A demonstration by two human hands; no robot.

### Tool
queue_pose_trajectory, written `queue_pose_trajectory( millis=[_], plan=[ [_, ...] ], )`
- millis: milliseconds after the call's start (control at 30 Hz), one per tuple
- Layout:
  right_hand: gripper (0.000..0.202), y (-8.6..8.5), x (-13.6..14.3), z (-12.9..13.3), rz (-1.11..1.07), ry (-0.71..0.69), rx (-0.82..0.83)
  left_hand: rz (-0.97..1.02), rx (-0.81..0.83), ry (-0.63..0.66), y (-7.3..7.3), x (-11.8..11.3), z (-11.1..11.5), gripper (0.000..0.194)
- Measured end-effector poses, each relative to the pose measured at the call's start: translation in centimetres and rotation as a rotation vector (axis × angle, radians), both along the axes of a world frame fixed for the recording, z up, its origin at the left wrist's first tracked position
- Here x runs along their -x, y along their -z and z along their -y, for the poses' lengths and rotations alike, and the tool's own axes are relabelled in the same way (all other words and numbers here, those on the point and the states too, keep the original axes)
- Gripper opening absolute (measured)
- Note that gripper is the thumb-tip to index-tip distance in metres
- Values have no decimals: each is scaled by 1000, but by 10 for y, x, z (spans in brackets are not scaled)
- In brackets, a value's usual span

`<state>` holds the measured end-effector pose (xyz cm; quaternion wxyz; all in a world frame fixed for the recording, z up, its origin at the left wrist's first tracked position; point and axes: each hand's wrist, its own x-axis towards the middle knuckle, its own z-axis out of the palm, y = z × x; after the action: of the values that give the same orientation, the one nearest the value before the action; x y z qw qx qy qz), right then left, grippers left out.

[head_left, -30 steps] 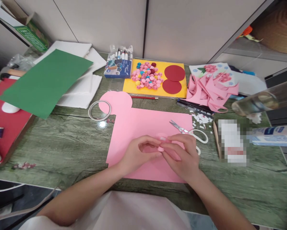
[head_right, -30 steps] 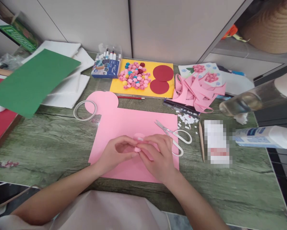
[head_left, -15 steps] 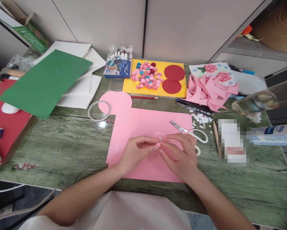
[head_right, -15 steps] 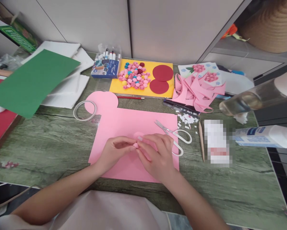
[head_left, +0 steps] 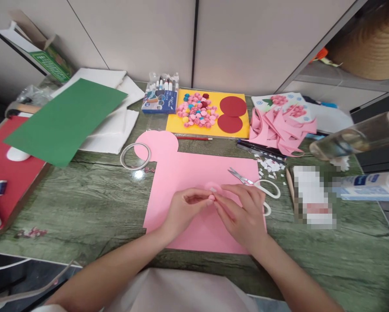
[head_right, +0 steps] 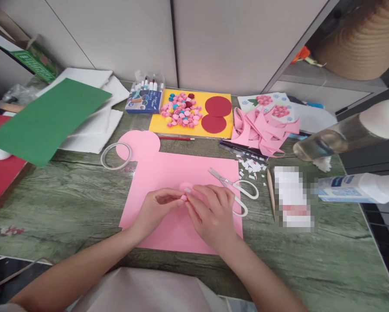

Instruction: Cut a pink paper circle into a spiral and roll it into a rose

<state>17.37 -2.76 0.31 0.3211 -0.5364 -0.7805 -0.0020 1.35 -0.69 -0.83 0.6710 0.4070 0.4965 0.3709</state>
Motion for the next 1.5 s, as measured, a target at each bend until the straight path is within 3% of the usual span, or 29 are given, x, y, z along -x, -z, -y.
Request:
queue_pose_trajectory(
  millis=[167,433,567,800,967,1133,1300,1500],
  plan=[
    [14,-1,-6,-2,-118,-49,170,-2,-10,86,0,4,-4,17],
    [13,-6,-9,-4,-117,-121,222,-193,-110,145,-6,5,-3,15],
    [8,-5,-9,-5,-204,-101,262,-143,-59,118,-7,3,-3,15],
    [4,0,-6,-4,-397,-25,424,112,69,60,-2,1,-3,17],
    [7,0,-7,-6,-378,-83,507,10,42,140,-2,5,-7,15],
    [14,-3,-11,-7,-222,-170,438,-203,-114,291,-3,12,-9,13],
    [16,-7,-12,-6,-111,-209,399,-358,-209,320,-7,13,-5,12],
    [5,-7,-12,-7,-254,-180,367,-129,-65,220,-9,10,-7,15]
  ],
)
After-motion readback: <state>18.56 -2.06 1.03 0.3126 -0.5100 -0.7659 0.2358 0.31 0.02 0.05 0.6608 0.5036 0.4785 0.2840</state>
